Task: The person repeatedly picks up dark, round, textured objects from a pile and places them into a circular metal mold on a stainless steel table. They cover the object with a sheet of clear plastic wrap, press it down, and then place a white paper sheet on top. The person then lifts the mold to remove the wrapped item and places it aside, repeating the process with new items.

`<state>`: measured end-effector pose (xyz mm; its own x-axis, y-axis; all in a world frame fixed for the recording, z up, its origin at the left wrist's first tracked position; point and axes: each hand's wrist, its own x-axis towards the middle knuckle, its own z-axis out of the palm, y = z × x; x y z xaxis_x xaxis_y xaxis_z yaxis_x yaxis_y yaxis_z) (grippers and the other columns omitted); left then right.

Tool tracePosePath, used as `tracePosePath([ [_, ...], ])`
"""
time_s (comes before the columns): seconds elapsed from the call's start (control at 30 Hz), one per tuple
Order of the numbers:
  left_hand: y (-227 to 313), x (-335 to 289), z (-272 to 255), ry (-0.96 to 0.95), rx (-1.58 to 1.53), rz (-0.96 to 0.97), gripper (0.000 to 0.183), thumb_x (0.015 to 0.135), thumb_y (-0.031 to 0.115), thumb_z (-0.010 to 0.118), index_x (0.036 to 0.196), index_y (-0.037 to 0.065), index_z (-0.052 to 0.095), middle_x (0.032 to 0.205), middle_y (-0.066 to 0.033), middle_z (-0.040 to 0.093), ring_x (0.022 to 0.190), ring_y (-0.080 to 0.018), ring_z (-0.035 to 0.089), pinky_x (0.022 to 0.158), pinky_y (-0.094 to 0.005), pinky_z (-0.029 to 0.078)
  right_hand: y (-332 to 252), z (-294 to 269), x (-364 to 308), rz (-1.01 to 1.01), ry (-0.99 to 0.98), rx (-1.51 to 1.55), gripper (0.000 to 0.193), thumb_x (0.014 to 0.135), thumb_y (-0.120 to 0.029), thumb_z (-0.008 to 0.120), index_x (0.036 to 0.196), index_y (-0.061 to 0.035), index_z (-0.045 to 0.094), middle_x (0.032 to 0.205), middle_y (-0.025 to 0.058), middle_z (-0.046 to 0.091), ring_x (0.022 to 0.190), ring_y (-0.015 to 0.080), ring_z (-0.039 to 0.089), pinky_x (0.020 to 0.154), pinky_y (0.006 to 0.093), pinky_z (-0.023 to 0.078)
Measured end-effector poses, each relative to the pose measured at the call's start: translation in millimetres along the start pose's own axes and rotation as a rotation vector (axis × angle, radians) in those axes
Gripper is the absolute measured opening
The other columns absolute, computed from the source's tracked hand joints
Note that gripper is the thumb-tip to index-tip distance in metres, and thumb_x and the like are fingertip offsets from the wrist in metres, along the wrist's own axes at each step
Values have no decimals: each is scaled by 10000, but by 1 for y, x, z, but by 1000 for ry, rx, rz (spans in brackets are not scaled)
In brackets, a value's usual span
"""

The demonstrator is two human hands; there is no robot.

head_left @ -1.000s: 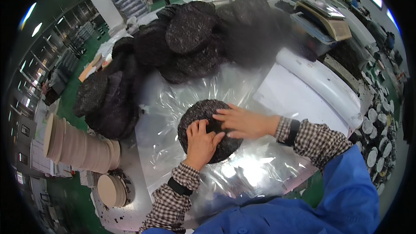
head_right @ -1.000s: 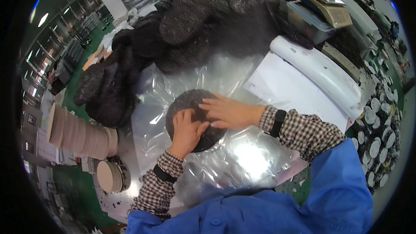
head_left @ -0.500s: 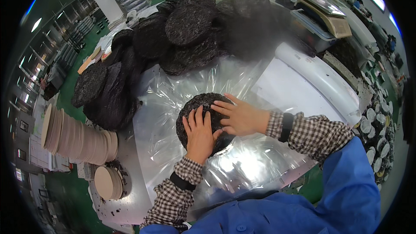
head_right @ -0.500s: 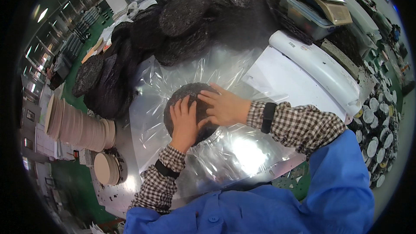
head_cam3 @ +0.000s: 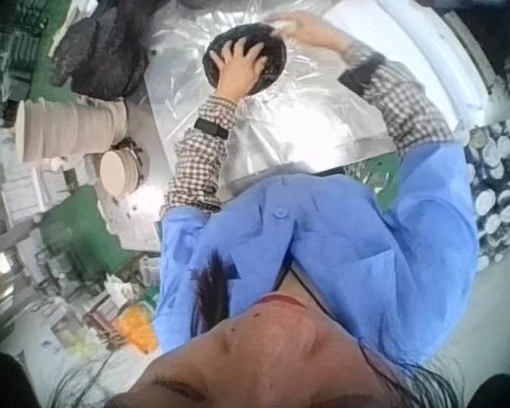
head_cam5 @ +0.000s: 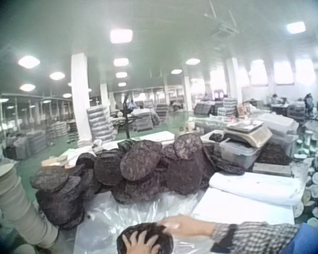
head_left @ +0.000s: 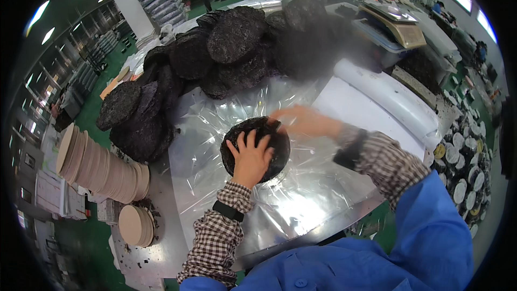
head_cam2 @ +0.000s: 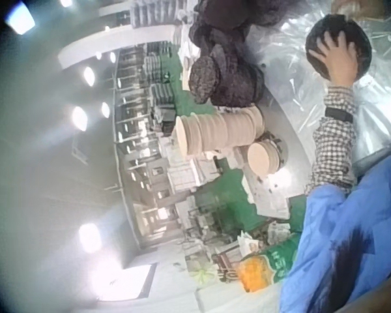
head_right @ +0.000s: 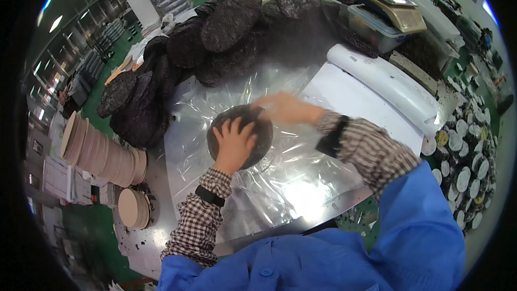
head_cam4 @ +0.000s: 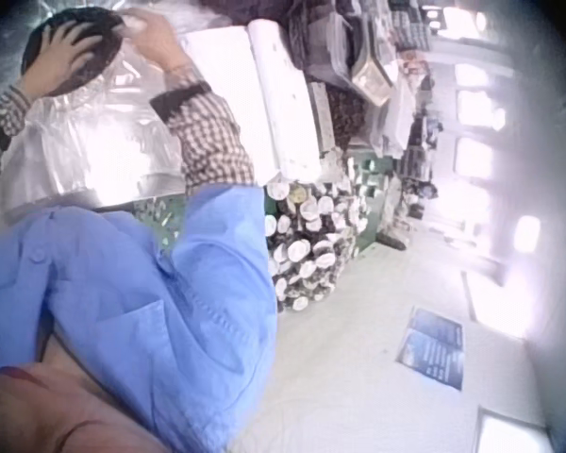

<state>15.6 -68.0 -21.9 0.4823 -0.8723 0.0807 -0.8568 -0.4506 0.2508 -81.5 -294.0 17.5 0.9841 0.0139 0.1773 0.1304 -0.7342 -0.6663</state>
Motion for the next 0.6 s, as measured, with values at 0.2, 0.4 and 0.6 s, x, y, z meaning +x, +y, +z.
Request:
tracePosePath([
  [0.2, 13, 5, -6, -241, 81, 29, 776, 875, 749, 394, 1534, 410, 164, 1593, -233, 114, 1410, -585, -41, 1011, -793, -56, 63, -27, -152, 78, -358, -304, 533, 988, -420, 463, 1419, -107, 458, 1455, 131, 450, 1349, 277, 412, 1148, 404, 268],
  [0.4, 8, 0, -8, -259, 68, 39, 807, 878, 697, 469, 1544, 352, 170, 1587, -258, 87, 1393, -610, -60, 979, -814, -50, -45, 38, -73, -382, 318, 281, 1051, 858, -269, 724, 1550, -169, -60, 1613, 143, -90, 1479, 337, 65, 1184, 515, 158],
  [0.6, -25, -19, -33, 396, -894, -272, 551, 964, 376, 497, 1429, 133, 326, 1425, -191, 358, 1290, -400, 301, 1048, -574, 233, -68, 84, 8, -461, 479, -445, 377, 793, -222, 655, 1128, -49, 652, 1181, 234, 617, 1174, 351, 553, 1011, 508, 429],
])
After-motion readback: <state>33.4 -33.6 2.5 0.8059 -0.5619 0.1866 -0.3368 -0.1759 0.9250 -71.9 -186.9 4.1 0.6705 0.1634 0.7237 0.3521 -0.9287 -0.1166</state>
